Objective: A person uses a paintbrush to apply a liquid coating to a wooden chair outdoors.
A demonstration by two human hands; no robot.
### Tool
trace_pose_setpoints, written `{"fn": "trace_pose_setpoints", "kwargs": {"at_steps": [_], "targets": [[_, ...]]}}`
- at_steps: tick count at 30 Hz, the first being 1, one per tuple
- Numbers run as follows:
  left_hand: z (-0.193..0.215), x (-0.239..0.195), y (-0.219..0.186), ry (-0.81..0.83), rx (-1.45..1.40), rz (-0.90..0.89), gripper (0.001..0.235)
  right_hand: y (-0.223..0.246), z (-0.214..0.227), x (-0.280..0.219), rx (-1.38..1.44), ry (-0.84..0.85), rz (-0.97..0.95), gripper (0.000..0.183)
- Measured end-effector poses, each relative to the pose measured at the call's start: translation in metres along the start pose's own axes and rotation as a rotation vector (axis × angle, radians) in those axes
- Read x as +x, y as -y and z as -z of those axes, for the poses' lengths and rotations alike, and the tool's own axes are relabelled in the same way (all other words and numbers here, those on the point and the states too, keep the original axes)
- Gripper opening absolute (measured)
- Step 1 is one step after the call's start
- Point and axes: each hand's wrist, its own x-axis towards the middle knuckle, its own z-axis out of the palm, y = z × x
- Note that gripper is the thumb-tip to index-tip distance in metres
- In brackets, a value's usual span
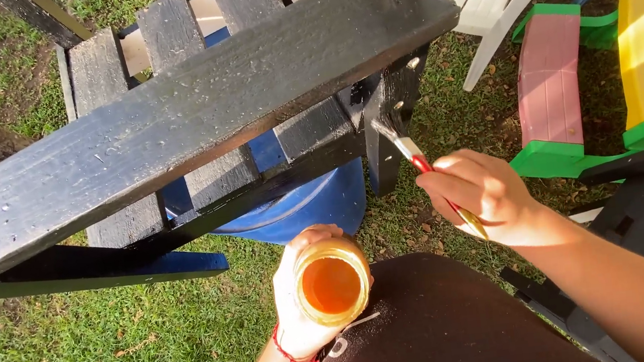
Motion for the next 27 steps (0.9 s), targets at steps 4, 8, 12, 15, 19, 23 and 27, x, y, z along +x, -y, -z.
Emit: {"fn": "trace_pose_setpoints", "kwargs": {"at_steps": [4, 8, 12, 15, 19, 23, 27], "targets": [[0.002, -0.002, 0.002, -0.051, 0.026, 0.047, 0.069, 0.015, 0.019, 0.009, -0.033, -0.256, 0.174, 0.004], [0.002, -0.005, 0.004, -0.041, -0.034, 0.041, 0.071, 0.023, 0.031, 0.035, -0.050, -0.291, 0.154, 0.011], [0.003, -0.009, 0.005, -0.070, -0.087, 0.088, 0.074, 0.010, -0.002, 0.031, 0.423, 0.285, -1.035, 0.047], [0.007, -0.008, 0.004, -0.058, -0.057, 0.077, 0.070, -0.024, -0.040, -0.015, -0.057, -0.023, 0.022, 0.014], [0.011, -0.007, -0.001, 0.003, 0.063, 0.015, 0.071, -0.033, -0.057, -0.034, -0.032, 0.060, 0.116, 0.011], [0.009, -0.008, -0.002, -0.006, 0.087, 0.025, 0.070, -0.038, -0.077, -0.065, -0.067, 0.224, -0.037, 0.018], [0.008, -0.009, 0.001, -0.010, 0.071, 0.016, 0.071, -0.038, -0.085, -0.078, -0.068, 0.398, -0.144, 0.010]]}}
